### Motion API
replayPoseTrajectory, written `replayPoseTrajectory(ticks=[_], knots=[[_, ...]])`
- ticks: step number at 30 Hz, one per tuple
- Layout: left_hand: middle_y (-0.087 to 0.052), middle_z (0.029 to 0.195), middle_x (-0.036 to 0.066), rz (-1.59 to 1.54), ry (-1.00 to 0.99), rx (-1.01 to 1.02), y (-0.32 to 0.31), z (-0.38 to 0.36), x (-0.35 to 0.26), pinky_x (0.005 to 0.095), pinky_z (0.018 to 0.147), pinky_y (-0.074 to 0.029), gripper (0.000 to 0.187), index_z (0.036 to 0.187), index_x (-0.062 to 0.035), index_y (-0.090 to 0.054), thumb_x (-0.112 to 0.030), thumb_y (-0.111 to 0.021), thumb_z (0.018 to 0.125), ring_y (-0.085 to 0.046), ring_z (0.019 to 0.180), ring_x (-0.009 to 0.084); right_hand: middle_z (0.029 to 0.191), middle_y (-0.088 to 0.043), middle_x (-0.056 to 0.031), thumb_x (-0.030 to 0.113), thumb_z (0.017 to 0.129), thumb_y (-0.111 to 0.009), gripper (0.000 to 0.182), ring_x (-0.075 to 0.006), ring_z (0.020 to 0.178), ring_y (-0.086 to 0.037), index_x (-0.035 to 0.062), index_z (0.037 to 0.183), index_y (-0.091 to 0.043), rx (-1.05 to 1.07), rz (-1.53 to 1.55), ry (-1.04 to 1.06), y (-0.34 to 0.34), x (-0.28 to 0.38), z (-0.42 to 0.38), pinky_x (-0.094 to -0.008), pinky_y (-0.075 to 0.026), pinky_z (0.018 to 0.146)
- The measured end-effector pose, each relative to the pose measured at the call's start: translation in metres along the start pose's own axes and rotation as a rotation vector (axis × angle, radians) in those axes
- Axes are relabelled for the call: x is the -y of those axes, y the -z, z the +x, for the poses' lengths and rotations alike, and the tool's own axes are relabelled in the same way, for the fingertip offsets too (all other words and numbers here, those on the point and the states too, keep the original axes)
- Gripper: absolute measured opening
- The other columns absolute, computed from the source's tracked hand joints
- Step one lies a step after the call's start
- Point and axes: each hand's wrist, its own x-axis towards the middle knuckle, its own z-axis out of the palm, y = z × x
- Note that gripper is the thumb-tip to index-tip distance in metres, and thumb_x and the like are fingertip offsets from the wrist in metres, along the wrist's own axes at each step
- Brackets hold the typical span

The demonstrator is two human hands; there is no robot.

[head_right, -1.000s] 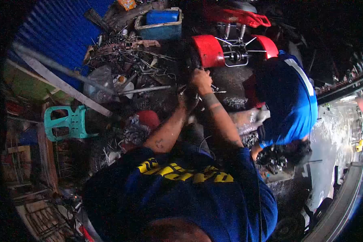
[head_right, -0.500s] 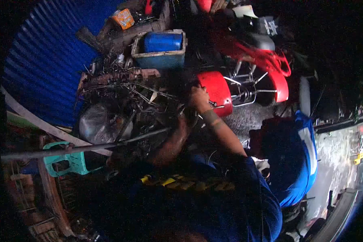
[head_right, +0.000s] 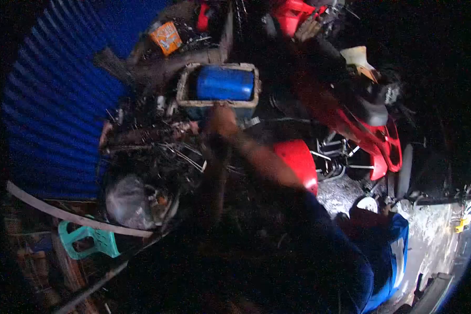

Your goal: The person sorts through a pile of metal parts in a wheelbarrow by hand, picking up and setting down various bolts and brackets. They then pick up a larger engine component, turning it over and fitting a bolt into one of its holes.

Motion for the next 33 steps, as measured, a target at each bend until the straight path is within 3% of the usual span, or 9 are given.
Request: replayPoseTrajectory(ticks=[3, 4, 8, 12, 13, 15, 20, 22, 33], knots=[[-0.042, 0.113, 0.014, -0.016, -0.258, 0.307, -0.096, 0.128, -0.088, 0.0390, 0.085, -0.037, 0.053, 0.113, -0.0015, -0.039, -0.044, -0.032, 0.082, -0.041, 0.104, 0.0255, 0.110, -0.046, -0.0183, 0.031, 0.074, -0.047, 0.035, -0.0341, 0.105, -0.040, 0.0057, 0.097, -0.055, -0.611, -0.331, 0.416, 0.126, 0.016, 0.118, -0.0520, -0.035, 0.081], [-0.041, 0.116, 0.014, -0.023, -0.164, 0.704, -0.146, 0.158, -0.120, 0.0413, 0.088, -0.035, 0.053, 0.115, -0.0030, -0.038, -0.044, -0.031, 0.083, -0.040, 0.106, 0.0279, 0.113, -0.045, -0.0140, 0.031, 0.075, -0.047, 0.038, -0.0329, 0.108, -0.036, 0.0098, 0.106, -0.050, -1.059, -0.234, 0.009, 0.166, 0.032, 0.137, -0.0591, -0.031, 0.080], [-0.042, 0.112, 0.014, 0.419, -0.416, 0.291, -0.197, 0.244, -0.221, 0.0400, 0.084, -0.035, 0.050, 0.114, -0.0039, -0.039, -0.043, -0.033, 0.082, -0.041, 0.101, 0.0266, 0.118, -0.037, -0.0170, 0.025, 0.079, -0.040, 0.044, -0.0355, 0.106, -0.039, 0.0155, 0.121, -0.034, -1.099, -0.238, -0.084, 0.270, -0.117, 0.151, -0.0558, -0.030, 0.082], [-0.043, 0.108, 0.013, 0.696, -0.352, -0.030, -0.071, 0.208, -0.236, 0.0387, 0.080, -0.036, 0.048, 0.112, -0.0047, -0.040, -0.041, -0.036, 0.082, -0.041, 0.097, 0.0254, 0.125, -0.027, -0.0252, 0.020, 0.085, -0.029, 0.042, -0.0388, 0.103, -0.042, 0.0191, 0.127, -0.025, -1.053, -0.170, -0.116, 0.131, -0.291, 0.091, -0.0497, -0.032, 0.085], [-0.043, 0.107, 0.013, 0.755, -0.321, -0.113, -0.031, 0.188, -0.233, 0.0384, 0.079, -0.036, 0.047, 0.112, -0.0049, -0.041, -0.041, -0.037, 0.081, -0.042, 0.095, 0.0251, 0.126, -0.026, -0.0238, 0.021, 0.087, -0.026, 0.041, -0.0379, 0.112, -0.032, 0.0198, 0.128, -0.025, -0.592, -0.536, -0.445, 0.088, -0.282, 0.045, -0.0448, -0.024, 0.094], [-0.043, 0.105, 0.013, 0.903, -0.211, -0.330, 0.054, 0.131, -0.223, 0.0377, 0.077, -0.036, 0.046, 0.111, -0.0054, -0.041, -0.040, -0.038, 0.081, -0.042, 0.093, 0.0245, 0.129, -0.020, -0.0226, 0.018, 0.085, -0.034, 0.040, -0.0373, 0.119, -0.019, 0.0198, 0.125, -0.032, -0.850, -0.125, -0.321, -0.037, -0.264, -0.039, -0.0434, -0.012, 0.099], [-0.045, 0.100, 0.012, 1.107, 0.139, -0.805, 0.198, -0.080, -0.179, 0.0361, 0.072, -0.037, 0.043, 0.109, -0.0064, -0.042, -0.038, -0.041, 0.080, -0.043, 0.088, 0.0230, 0.126, -0.018, -0.0315, 0.052, 0.073, -0.049, 0.078, -0.0411, 0.118, -0.016, -0.0054, 0.122, -0.028, -0.612, 0.856, -1.206, -0.221, -0.207, -0.322, -0.0424, -0.016, 0.097], [-0.045, 0.098, 0.012, 1.150, 0.229, -0.918, 0.214, -0.145, -0.169, 0.0354, 0.070, -0.037, 0.042, 0.109, -0.0069, -0.043, -0.037, -0.042, 0.079, -0.043, 0.085, 0.0224, 0.123, -0.019, -0.0346, 0.051, 0.071, -0.052, 0.079, -0.0442, 0.115, -0.022, -0.0073, 0.120, -0.030, -0.035, 0.508, -1.464, -0.188, -0.164, -0.387, -0.0436, -0.014, 0.098], [-0.048, 0.088, 0.010, 1.560, 0.388, -0.594, 0.164, -0.129, -0.160, 0.0318, 0.059, -0.038, 0.037, 0.104, -0.0092, -0.046, -0.033, -0.049, 0.077, -0.045, 0.073, 0.0190, 0.119, -0.035, -0.0283, 0.041, 0.075, -0.054, 0.067, -0.0351, 0.114, -0.030, -0.0056, 0.119, -0.033, -0.527, -0.438, -1.286, -0.173, -0.062, -0.520, -0.0441, -0.024, 0.095]])
